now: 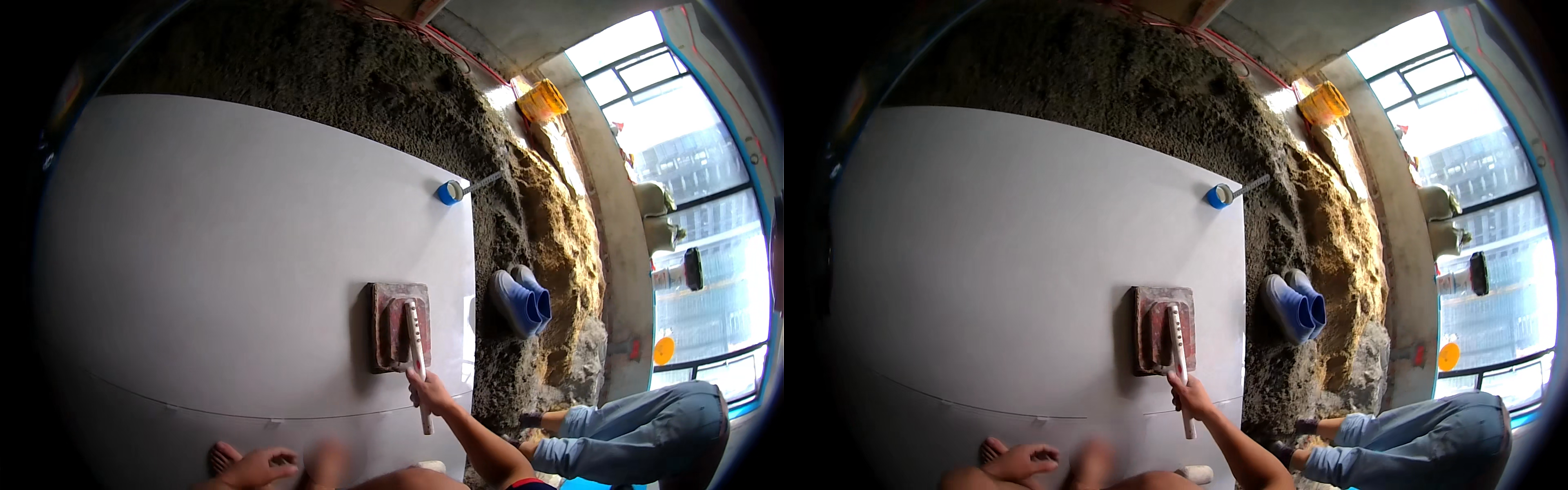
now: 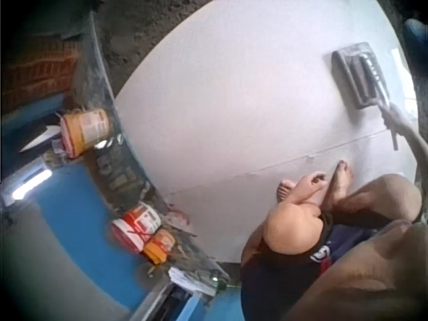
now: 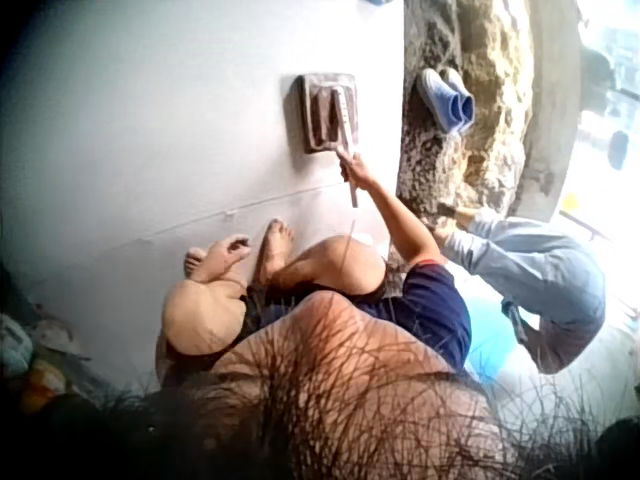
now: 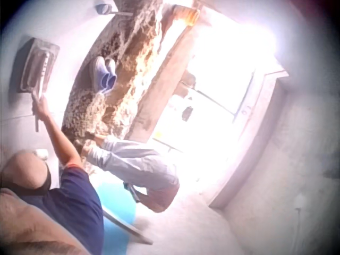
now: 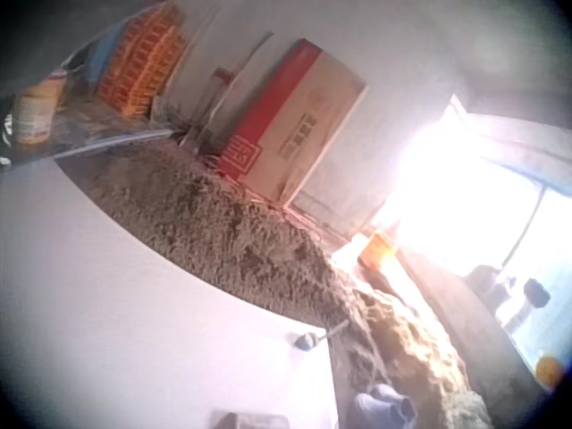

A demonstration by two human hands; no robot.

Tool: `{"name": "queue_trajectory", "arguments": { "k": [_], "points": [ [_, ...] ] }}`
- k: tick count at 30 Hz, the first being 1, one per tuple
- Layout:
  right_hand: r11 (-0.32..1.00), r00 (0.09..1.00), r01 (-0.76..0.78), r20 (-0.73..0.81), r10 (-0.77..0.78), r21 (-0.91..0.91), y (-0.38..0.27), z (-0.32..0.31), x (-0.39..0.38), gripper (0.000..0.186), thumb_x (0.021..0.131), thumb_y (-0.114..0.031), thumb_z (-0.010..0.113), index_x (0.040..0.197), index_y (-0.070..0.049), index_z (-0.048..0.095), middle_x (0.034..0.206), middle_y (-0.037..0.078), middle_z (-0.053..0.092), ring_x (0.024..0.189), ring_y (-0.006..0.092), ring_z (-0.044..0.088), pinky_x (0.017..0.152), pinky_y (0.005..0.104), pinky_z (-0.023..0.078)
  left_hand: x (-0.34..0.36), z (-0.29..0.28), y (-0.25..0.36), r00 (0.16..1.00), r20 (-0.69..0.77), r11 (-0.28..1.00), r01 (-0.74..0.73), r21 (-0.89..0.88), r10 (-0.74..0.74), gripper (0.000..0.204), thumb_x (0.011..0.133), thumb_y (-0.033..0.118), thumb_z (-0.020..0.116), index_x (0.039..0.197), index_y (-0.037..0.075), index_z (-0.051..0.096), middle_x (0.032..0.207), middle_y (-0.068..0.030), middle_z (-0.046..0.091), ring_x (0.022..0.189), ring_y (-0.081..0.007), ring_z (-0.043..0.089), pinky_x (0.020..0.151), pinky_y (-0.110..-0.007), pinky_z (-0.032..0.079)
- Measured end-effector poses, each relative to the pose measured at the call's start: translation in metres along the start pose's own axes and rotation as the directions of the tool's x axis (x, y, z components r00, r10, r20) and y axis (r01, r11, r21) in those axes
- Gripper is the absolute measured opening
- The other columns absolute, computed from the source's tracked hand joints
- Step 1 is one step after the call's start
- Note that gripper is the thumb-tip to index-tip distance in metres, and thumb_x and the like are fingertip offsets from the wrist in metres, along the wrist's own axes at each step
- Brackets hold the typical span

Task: The person wipes down a large white tile with a cloth and then uses a trowel to apply mortar or adhesive to the seams and underside while positioning it on the floor.

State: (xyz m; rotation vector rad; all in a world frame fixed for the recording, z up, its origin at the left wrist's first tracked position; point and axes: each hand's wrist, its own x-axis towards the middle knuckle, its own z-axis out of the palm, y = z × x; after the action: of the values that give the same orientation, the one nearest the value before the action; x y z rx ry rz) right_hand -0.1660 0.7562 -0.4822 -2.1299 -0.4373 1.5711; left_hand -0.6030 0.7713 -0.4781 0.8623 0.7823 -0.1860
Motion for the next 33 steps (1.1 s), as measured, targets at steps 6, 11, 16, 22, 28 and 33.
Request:
{"name": "queue_trajectory", "arguments": {
  "k": [6,11,16,22,28,33],
  "points": [
    [0.998,0.968,0.053,-0.246,-0.042,0.038,-0.08,-0.005,-0.014,0.049,0.095,-0.051,0.046,0.076,-0.007,0.052,0.052,-0.003,0.042,0.04,0.0097,0.043,0.036,0.0279,0.036,0.077,-0.121,0.126,0.855,-0.341,0.71,-0.044,0.703,0.39,0.035,0.08,0.03,0.065,0.101,0.002,0.065,0.1,-0.0181,0.066,0.095,-0.0327,0.064,0.084,-0.041,0.05],
    [0.931,0.891,0.335,-0.369,-0.263,0.144,-0.205,-0.042,-0.081,0.048,0.096,-0.051,0.043,0.083,-0.006,0.055,0.059,0.0,0.05,0.043,0.01,0.046,0.038,0.0257,0.04,0.127,-0.197,0.236,0.641,-0.533,0.346,0.405,0.846,0.552,0.055,0.086,0.033,0.061,0.125,-0.004,0.047,0.132,-0.0204,0.045,0.124,-0.0347,0.041,0.103,-0.045,0.034],
    [0.529,0.376,0.848,-0.67,-0.639,-0.028,-0.283,-0.067,-0.095,0.056,0.096,-0.061,0.031,0.082,-0.01,0.049,0.052,-0.003,0.039,0.036,0.006,0.037,0.032,0.0219,0.033,0.228,-0.195,0.213,-0.001,-0.644,0.503,0.625,0.597,0.765,0.065,0.091,0.036,0.05,0.141,-0.001,0.032,0.15,-0.0184,0.027,0.14,-0.0327,0.023,0.114,-0.048,0.015],
    [0.89,0.669,0.271,-0.594,-0.448,-0.367,-0.143,0.007,0.082,0.05,0.098,-0.049,0.038,0.076,-0.006,0.05,0.055,0.002,0.043,0.044,0.015,0.043,0.04,0.033,0.038,0.238,-0.147,0.227,0.045,-0.706,0.581,0.533,0.615,0.707,0.064,0.092,0.035,0.047,0.143,0.0,0.029,0.154,-0.0161,0.021,0.143,-0.0323,0.018,0.114,-0.049,0.012],
    [0.995,0.966,0.079,-0.251,-0.062,0.059,-0.314,-0.027,0.063,0.052,0.097,-0.054,0.038,0.072,-0.009,0.048,0.054,-0.001,0.043,0.042,0.0113,0.041,0.038,0.0304,0.037,0.228,-0.175,0.224,-0.009,-0.689,0.579,0.552,0.6,0.724,0.065,0.091,0.033,0.047,0.144,0.002,0.028,0.153,-0.0161,0.022,0.143,-0.0316,0.019,0.114,-0.049,0.015],
    [0.677,0.507,0.727,-0.579,-0.639,-0.111,-0.333,-0.037,-0.012,0.055,0.099,-0.053,0.033,0.072,-0.006,0.045,0.051,-0.002,0.041,0.038,0.0063,0.04,0.035,0.0216,0.032,0.216,-0.178,0.23,0.018,-0.694,0.538,0.618,0.573,0.719,0.067,0.091,0.035,0.047,0.144,0.0,0.027,0.153,-0.0172,0.022,0.143,-0.0326,0.019,0.113,-0.05,0.015]
  ]
}}
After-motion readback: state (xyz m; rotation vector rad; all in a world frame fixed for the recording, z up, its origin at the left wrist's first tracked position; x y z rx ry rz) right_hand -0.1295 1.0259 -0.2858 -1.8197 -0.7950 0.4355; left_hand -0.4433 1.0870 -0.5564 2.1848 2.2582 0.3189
